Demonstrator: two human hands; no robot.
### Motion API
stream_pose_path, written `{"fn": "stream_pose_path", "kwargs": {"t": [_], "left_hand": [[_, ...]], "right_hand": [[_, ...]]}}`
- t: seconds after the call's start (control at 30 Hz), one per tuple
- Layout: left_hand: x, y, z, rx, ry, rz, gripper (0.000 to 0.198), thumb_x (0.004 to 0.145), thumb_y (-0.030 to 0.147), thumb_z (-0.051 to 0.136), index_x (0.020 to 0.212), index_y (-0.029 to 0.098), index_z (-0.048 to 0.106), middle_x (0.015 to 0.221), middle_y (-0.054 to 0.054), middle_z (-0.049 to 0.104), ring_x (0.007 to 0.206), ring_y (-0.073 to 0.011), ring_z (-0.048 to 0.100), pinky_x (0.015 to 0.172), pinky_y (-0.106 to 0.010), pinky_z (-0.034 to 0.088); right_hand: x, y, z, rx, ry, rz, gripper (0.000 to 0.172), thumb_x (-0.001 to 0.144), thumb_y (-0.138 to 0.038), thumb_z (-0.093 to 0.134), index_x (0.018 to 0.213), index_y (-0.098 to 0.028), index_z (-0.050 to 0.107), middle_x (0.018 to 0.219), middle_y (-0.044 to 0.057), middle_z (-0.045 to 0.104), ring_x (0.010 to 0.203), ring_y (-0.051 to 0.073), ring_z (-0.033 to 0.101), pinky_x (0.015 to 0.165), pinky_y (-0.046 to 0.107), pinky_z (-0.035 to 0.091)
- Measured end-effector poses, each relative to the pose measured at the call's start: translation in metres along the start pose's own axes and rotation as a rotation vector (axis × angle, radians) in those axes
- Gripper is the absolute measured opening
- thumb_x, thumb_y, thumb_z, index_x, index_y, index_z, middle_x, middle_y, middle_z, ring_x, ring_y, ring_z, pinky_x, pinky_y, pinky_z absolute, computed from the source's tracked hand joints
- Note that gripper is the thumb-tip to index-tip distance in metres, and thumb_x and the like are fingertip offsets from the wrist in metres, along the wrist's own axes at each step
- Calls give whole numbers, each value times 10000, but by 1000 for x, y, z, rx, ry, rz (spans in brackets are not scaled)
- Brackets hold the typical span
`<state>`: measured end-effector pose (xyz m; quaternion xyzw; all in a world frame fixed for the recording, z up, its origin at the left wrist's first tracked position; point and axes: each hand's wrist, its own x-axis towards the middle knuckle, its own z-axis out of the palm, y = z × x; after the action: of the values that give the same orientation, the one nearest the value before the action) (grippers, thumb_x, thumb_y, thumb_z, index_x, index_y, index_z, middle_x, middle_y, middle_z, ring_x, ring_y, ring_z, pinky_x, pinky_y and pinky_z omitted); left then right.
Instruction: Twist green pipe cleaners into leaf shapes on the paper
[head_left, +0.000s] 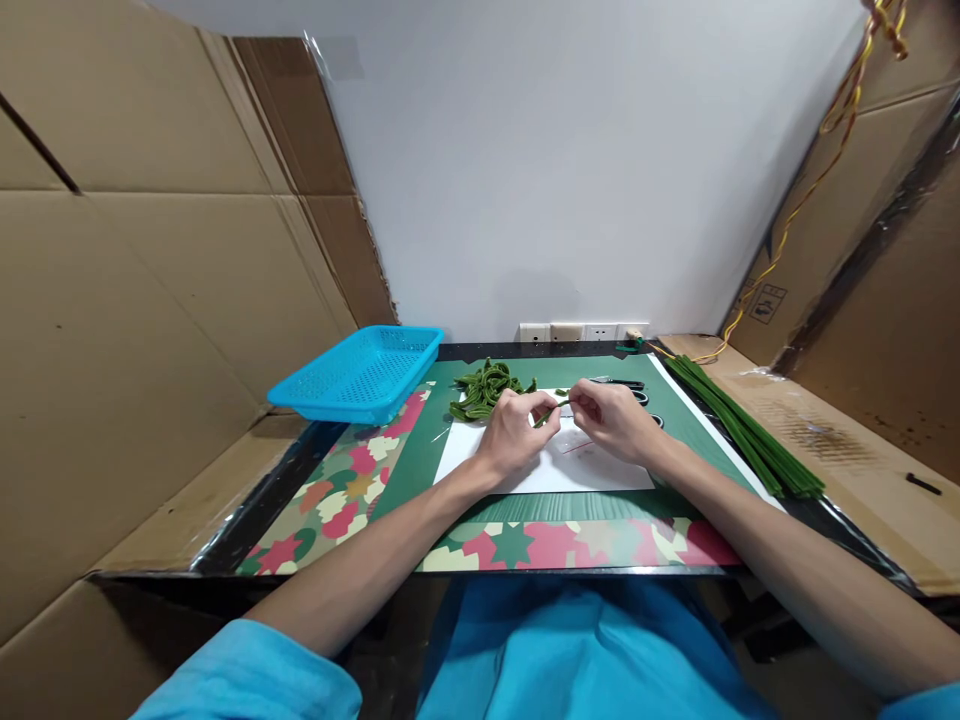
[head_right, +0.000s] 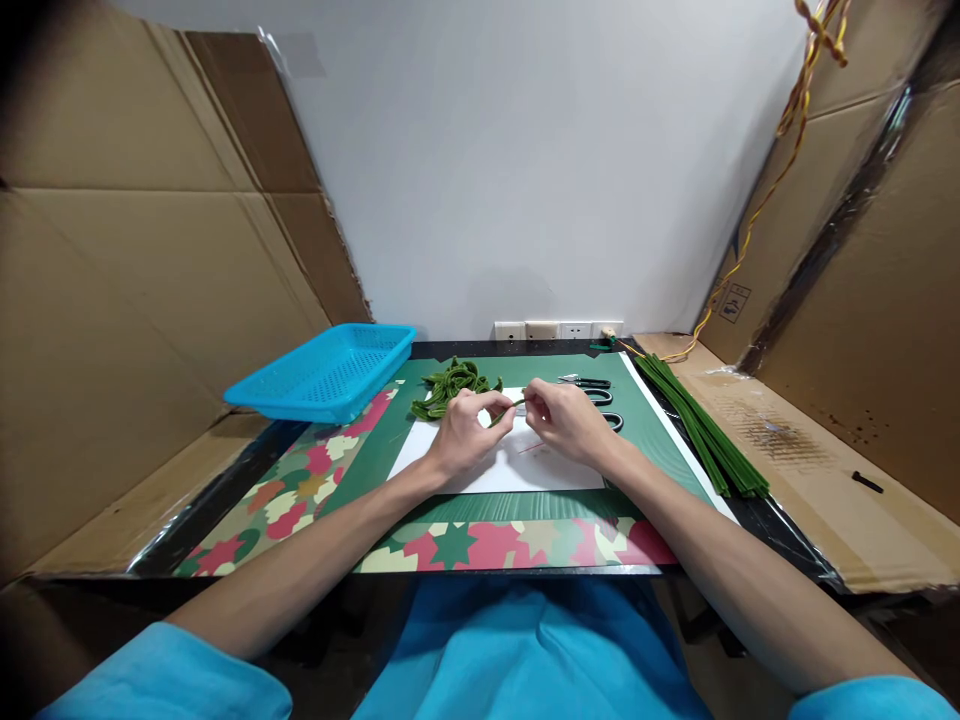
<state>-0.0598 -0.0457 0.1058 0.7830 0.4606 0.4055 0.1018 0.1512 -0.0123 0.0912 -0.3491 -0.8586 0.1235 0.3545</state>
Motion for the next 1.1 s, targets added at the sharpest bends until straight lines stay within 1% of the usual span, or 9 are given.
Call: {"fn": "stream_pose_path", "kwargs": {"t": [0.2,0.37,0.5,0.6,0.7,0.77,0.93,1.0,1.1], "left_hand": [[0,3,-2,-77,-49,-21,204,970,364,671,883,206,764,763,-3,783,721,-185,713,965,-397,465],[0,5,-3,-193,-94,-39,210,974,353,653,889,197,764,755,-8,767,719,-170,704,786,-306,515],[1,7,-1,-275,-105,-73,204,953,331,660,849,181,751,766,-24,759,726,-163,695,730,-277,512],[2,9,1,-326,-121,-96,223,937,342,678,806,170,731,756,-32,747,706,-159,684,715,-274,512],[2,11,3,-361,-126,-111,198,924,336,684,823,170,725,789,-37,750,725,-161,684,725,-277,515],[1,12,3,-384,-132,-116,172,922,320,676,845,173,722,799,-34,749,737,-161,689,743,-279,523],[0,13,2,-422,-100,-129,153,914,308,676,834,179,679,770,-19,716,740,-157,670,764,-287,516],[0,13,2,-432,-82,-134,153,905,312,685,829,182,656,750,-7,688,719,-148,641,746,-285,498],[0,11,3,-470,-74,-151,185,907,352,692,862,190,617,781,-6,686,714,-143,634,735,-288,495]], "right_hand": [[1,1,2,-9,49,-15,286,1074,-426,655,1117,-146,690,977,28,701,800,126,670,748,294,607],[1,-1,2,-10,96,-33,293,1079,-438,645,1093,-150,692,956,23,697,782,121,658,744,291,599],[0,-5,1,13,139,-53,310,1085,-455,625,1029,-155,686,857,-3,666,713,109,617,716,278,571],[1,-8,0,45,164,-65,271,1074,-408,625,977,-161,679,767,-21,638,657,106,580,672,261,522],[1,-12,-1,76,190,-68,169,1028,-300,614,937,-173,681,728,-8,650,628,109,564,633,251,472],[1,-13,-2,90,209,-65,135,990,-255,600,907,-182,678,715,0,658,617,113,560,623,253,457],[1,-17,-3,111,262,-49,130,941,-244,588,849,-200,670,666,-2,645,582,121,548,611,261,453],[1,-18,-3,116,277,-42,128,936,-250,596,849,-198,674,667,0,650,581,122,556,615,264,461],[0,-19,-2,117,292,-33,146,950,-263,601,850,-192,681,674,3,661,584,121,566,623,268,470]]}}
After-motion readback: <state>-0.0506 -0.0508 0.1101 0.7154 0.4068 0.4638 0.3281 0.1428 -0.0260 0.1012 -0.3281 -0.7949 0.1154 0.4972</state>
